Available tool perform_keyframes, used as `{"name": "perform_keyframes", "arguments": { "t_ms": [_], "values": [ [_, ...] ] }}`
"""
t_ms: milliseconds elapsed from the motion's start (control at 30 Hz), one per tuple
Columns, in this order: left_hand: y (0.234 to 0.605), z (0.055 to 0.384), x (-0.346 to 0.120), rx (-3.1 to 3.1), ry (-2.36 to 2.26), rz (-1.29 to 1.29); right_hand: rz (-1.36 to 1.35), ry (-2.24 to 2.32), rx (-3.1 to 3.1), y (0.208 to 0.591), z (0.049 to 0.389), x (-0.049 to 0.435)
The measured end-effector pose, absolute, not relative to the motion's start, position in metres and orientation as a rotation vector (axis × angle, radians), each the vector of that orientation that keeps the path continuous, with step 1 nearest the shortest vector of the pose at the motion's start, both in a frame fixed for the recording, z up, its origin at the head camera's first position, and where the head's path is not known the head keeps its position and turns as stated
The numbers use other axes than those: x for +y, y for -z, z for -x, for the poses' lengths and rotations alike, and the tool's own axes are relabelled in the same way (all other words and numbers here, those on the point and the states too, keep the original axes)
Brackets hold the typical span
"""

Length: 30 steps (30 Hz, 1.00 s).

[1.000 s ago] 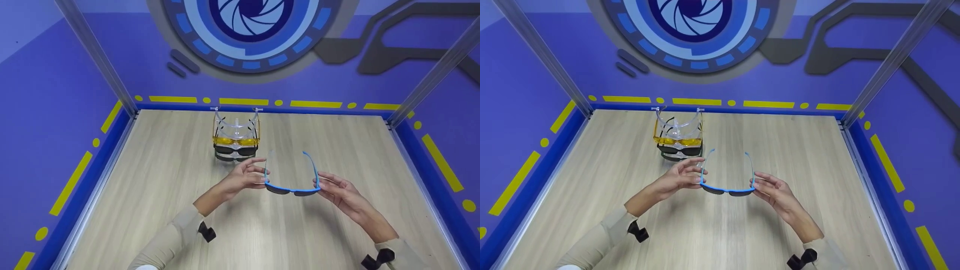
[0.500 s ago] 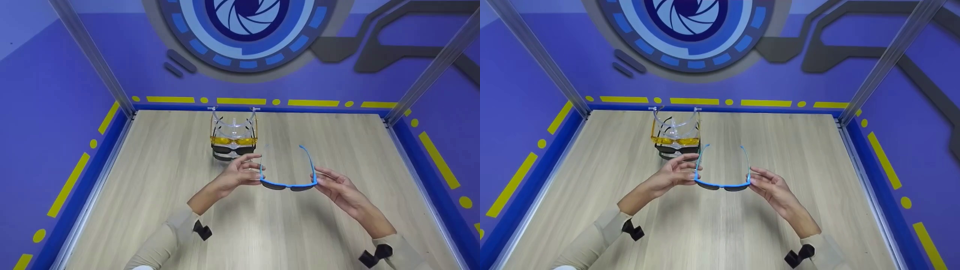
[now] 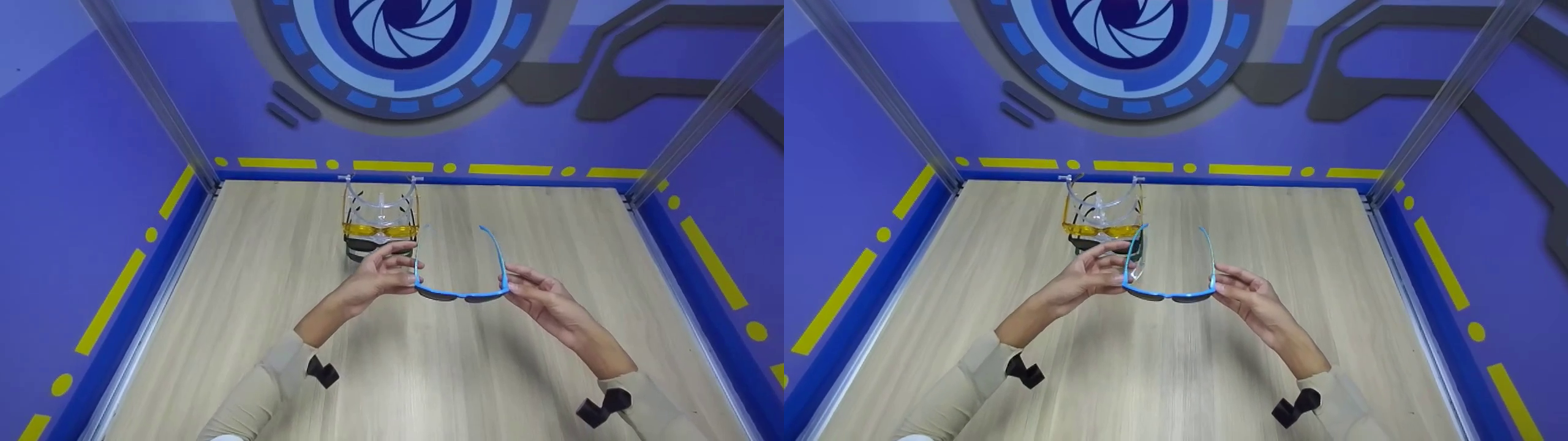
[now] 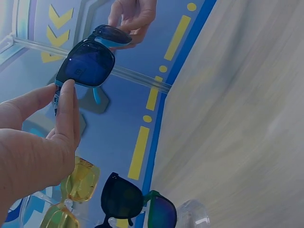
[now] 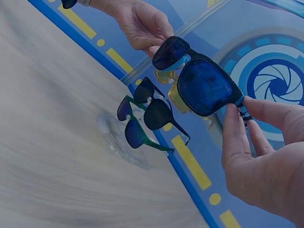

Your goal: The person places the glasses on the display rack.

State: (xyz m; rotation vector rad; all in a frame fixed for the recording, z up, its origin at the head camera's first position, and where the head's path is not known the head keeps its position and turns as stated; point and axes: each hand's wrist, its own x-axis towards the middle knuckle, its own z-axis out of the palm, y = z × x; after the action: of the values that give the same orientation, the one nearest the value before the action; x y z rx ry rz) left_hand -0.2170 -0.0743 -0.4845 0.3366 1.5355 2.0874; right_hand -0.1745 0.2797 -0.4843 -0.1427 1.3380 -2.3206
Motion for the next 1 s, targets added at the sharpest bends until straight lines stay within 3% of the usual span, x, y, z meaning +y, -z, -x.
{"name": "perform_keyframes", "arguments": {
  "t_ms": [767, 1000],
  "values": [
    [0.452, 0.235, -0.101, 1.539, -2.167, -0.373, 0.166, 2.342, 1.343, 0.456, 0.202, 0.251],
    [0.446, 0.242, -0.112, 1.579, -2.194, -0.356, 0.063, 2.35, 1.336, 0.443, 0.214, 0.235]
  ]
}}
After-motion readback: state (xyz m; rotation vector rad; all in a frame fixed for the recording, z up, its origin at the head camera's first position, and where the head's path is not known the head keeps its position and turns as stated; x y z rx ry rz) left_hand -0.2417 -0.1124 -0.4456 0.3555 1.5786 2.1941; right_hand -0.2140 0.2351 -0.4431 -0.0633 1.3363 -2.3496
